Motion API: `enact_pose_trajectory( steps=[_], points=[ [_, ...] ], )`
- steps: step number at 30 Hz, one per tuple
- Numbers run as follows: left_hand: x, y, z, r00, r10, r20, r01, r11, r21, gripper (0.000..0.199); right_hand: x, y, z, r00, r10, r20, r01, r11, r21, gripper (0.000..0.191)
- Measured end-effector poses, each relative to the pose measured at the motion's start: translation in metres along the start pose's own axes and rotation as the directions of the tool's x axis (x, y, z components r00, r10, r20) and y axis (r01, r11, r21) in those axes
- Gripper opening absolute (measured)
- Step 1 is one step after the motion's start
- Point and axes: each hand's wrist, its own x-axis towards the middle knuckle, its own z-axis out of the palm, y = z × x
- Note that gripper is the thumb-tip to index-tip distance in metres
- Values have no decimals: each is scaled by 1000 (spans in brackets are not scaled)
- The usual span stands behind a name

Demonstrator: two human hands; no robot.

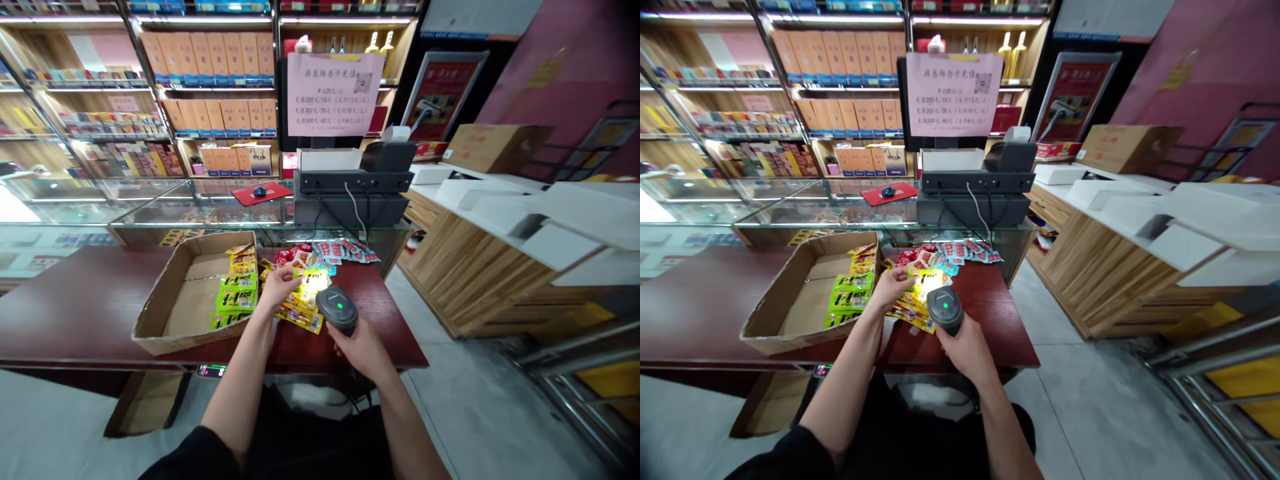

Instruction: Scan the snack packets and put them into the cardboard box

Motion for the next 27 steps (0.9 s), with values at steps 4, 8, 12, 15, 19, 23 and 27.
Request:
enact_pose_trajectory(
  steps=[4, 8, 12, 15, 19, 23, 27],
  points=[
    [-8, 17, -4, 999, 34, 18, -33, 999, -18, 44, 1, 0, -1, 1000, 20, 23, -21, 999, 26, 25],
    [-22, 50, -40, 992, 100, -83, -86, 984, 154, 42, 7, 5, 3, 996, 66, 56, -67, 997, 22, 28],
    [-40, 75, -95, 978, 134, -160, -76, 942, 326, 41, 17, 5, 15, 993, 68, 98, -70, 997, 13, 29],
    [-55, 77, -127, 978, 86, -188, -11, 931, 365, 41, 25, -1, 29, 992, 19, 125, -18, 1000, -7, 28],
    [-71, 64, -149, 975, 30, -222, 67, 907, 416, 39, 33, -7, 49, 981, -47, 188, 50, 999, -10, 27],
    [-80, 55, -154, 964, 95, -249, 56, 843, 535, 33, 36, -8, 59, 972, -52, 230, 63, 997, -40, 28],
    [-85, 57, -153, 937, 177, -300, 53, 778, 625, 29, 35, -10, 59, 974, -57, 221, 76, 994, -78, 28]
  ],
)
